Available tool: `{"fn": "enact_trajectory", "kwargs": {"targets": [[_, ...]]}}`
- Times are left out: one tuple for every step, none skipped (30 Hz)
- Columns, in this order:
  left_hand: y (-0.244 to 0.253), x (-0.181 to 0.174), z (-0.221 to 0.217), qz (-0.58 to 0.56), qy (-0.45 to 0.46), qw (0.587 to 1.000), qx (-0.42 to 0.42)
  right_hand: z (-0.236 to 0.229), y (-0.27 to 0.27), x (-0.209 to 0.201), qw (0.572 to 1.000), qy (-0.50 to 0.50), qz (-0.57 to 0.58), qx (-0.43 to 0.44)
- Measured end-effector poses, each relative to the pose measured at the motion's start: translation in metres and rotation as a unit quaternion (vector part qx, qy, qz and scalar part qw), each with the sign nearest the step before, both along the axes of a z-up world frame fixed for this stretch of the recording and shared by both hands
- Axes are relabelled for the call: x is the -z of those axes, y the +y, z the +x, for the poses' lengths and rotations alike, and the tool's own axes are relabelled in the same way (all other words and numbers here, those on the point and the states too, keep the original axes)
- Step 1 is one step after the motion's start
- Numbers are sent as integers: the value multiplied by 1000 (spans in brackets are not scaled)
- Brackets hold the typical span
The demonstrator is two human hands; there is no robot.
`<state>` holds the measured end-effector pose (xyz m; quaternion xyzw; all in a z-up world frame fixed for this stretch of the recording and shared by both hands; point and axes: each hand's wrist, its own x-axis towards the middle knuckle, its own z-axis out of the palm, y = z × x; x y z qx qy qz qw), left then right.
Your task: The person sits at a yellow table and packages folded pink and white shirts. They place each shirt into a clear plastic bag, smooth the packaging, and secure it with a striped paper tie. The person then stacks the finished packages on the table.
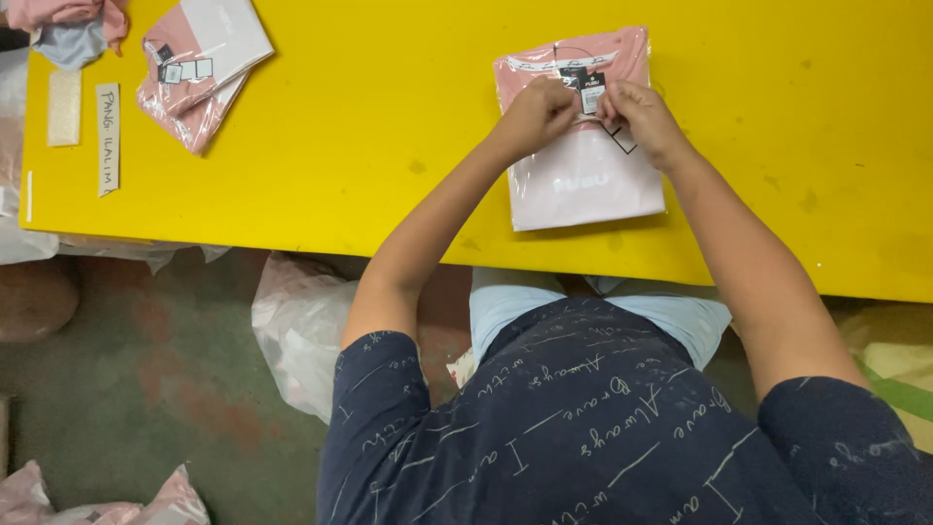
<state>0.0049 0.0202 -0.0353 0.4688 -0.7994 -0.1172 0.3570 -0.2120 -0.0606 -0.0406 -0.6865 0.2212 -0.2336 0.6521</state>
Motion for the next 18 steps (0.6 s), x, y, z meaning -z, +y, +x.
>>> {"fn": "enact_trajectory", "kwargs": {"targets": [[4, 6, 1, 17, 33, 999, -26, -4, -2, 6, 998, 1, 55, 24], [7, 13, 4, 34, 65, 996, -51, -8, -5, 13, 993, 0, 110, 48], [16, 15, 5, 34, 65, 996, -49, -14, -5, 22, 993, 0, 110, 50], [24, 17, 7, 48, 74, 994, -59, -20, -6, 30, 985, -22, 159, 60], [32, 18, 10, 61, 84, 992, -69, -25, -8, 38, 975, -43, 207, 69], [34, 18, 6, 61, 83, 992, -69, -25, -6, 34, 975, -44, 207, 69], [36, 18, 2, 86, 98, 987, -95, -24, -5, 31, 987, 3, 151, 47], [40, 20, -3, 113, 115, 979, -122, -24, -1, 30, 994, 51, 97, 22], [36, 29, -2, 114, 115, 979, -124, -19, 3, 21, 994, 52, 99, 20], [33, 39, -3, 126, 120, 973, -151, -15, 9, 13, 985, 101, -138, -14], [30, 49, -5, 137, 124, 967, -178, -12, 15, 5, 918, 143, -367, -51], [27, 50, -6, 138, 124, 966, -179, -10, 20, -3, 918, 144, -366, -52], [25, 51, -7, 140, 132, 964, -182, -8, 25, -11, 859, 200, -467, -58], [23, 52, -9, 141, 140, 962, -186, -7, 31, -19, 786, 252, -561, -63], [26, 48, -12, 142, 141, 962, -187, -10, 30, -13, 786, 252, -561, -64], [28, 43, -15, 127, 141, 965, -182, -12, 28, -9, 765, 264, -583, -80], [30, 38, -18, 112, 142, 967, -178, -13, 25, -4, 743, 275, -603, -96], [30, 38, -19, 112, 144, 967, -181, -13, 20, -3, 742, 274, -604, -99]]}}
